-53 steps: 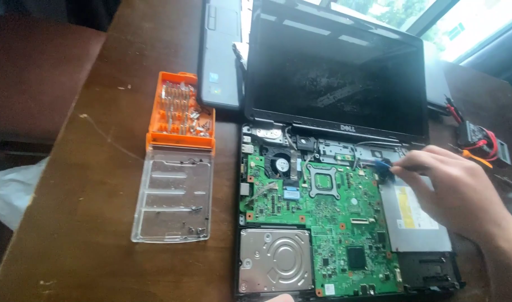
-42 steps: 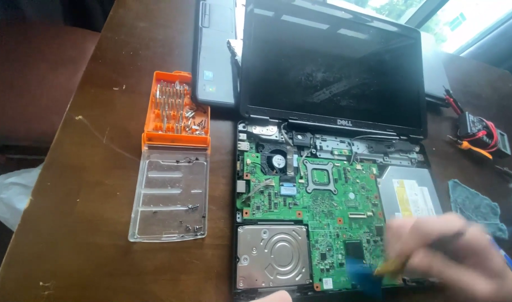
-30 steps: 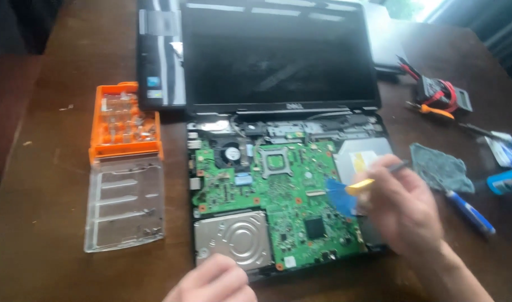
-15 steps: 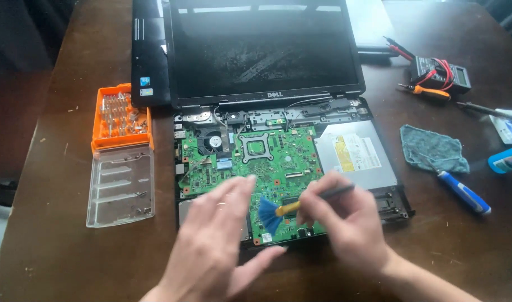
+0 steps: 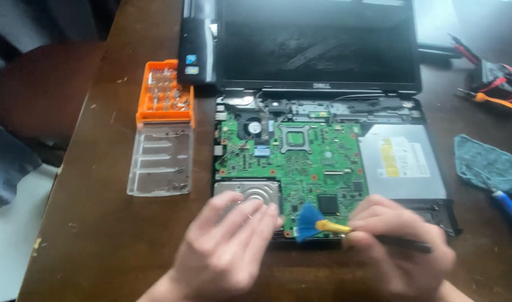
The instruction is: Cleaning a laptop motherboard with a brush and organizing internal components during a repair.
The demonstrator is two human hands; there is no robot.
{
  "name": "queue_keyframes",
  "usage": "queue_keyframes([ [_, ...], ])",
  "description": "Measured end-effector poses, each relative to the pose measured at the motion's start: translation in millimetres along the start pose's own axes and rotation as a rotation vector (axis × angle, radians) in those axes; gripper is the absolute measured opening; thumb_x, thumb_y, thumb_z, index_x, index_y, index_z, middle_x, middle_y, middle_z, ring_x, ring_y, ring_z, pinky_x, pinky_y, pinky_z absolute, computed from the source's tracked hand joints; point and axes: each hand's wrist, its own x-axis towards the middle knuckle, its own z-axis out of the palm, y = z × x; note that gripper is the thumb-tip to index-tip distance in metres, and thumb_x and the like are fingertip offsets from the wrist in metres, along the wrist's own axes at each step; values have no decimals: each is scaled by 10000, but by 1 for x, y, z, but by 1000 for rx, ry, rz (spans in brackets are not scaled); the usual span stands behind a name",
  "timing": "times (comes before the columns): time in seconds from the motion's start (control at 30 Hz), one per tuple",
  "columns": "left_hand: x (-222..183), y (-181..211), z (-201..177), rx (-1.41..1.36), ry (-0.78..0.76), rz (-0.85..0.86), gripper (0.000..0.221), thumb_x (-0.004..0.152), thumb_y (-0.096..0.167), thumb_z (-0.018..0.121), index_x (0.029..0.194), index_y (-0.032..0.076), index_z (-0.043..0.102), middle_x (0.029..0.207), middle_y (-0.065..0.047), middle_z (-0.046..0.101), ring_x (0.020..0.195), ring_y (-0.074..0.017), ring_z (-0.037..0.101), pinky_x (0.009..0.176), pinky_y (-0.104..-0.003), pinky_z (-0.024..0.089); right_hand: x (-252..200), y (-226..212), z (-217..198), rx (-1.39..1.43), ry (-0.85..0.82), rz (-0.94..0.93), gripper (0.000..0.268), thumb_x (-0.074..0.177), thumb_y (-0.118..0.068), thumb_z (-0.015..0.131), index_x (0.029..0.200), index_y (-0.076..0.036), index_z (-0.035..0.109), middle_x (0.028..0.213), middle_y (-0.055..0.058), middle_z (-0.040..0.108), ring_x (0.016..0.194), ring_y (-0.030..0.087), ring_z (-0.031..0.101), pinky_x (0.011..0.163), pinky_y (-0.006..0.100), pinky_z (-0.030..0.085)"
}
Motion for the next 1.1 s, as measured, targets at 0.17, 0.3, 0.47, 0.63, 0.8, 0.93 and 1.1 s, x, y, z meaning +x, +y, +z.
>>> queue_keyframes([
  [0.17, -29, -58, -33, 250, -219, -256, 169, 1005, 197, 586, 920, 212, 731, 701, 15, 601, 631, -300, 572, 669, -465, 451, -5, 17, -33, -312, 37, -21, 167, 795, 70, 647, 655, 71, 557, 639, 151, 570, 550, 248, 599, 608, 403, 580],
  [0.3, -46, -83, -51, 44, 191, -731, 124, 1049, 57, 691, 962, 47, 780, 938, -61, 752, 857, -208, 658, 858, -359, 499, 8, 3, -44, -811, -129, 500, 430, 1144, -4, 478, 729, -25, 588, 999, 136, 623, 976, 258, 614, 879, 359, 484],
  [0.47, -69, -92, -33, -68, 114, -820, 615, 938, 408, 701, 1326, -41, 541, 1250, -197, 573, 1146, -314, 563, 960, -401, 465, 23, 0, -15, -638, -126, 308, 387, 1176, -179, 418, 958, 38, 652, 948, 128, 676, 856, 274, 655, 884, 398, 537],
  [0.63, -68, -87, -32, -138, -517, -930, 1199, 837, 724, 642, 1603, -5, 79, 1705, -179, 60, 1572, -276, 37, 1224, -460, 109, 13, 3, 8, -189, -71, 221, 270, 1047, -154, 427, 1105, 69, 567, 832, 169, 723, 686, 208, 696, 702, 289, 596],
  [0.8, -71, -80, -25, -101, -497, -949, 1122, 927, 693, 530, 1598, -31, -4, 1693, -212, -48, 1569, -294, -47, 1243, -428, 8, 27, -1, 11, -178, -176, 268, 219, 1001, -86, 505, 1138, 38, 623, 826, 132, 768, 734, 194, 783, 683, 261, 655],
  [0.93, -74, -87, -11, -25, -247, -1107, 1157, 841, 683, 672, 1588, -24, 141, 1691, -212, 122, 1571, -319, 82, 1237, -480, 169, 82, -2, 40, -277, -462, 36, 171, 956, -176, 620, 1081, -101, 710, 906, 10, 795, 752, 132, 765, 632, 262, 598],
  [1.1, -70, -90, -6, -21, -220, -1270, 1303, 650, 697, 835, 1574, 19, 214, 1610, -198, 349, 1470, -351, 346, 1081, -558, 369, 147, 21, 121, -190, -560, -117, 113, 1021, -173, 625, 966, -84, 669, 822, 15, 718, 697, 152, 663, 638, 284, 543],
])
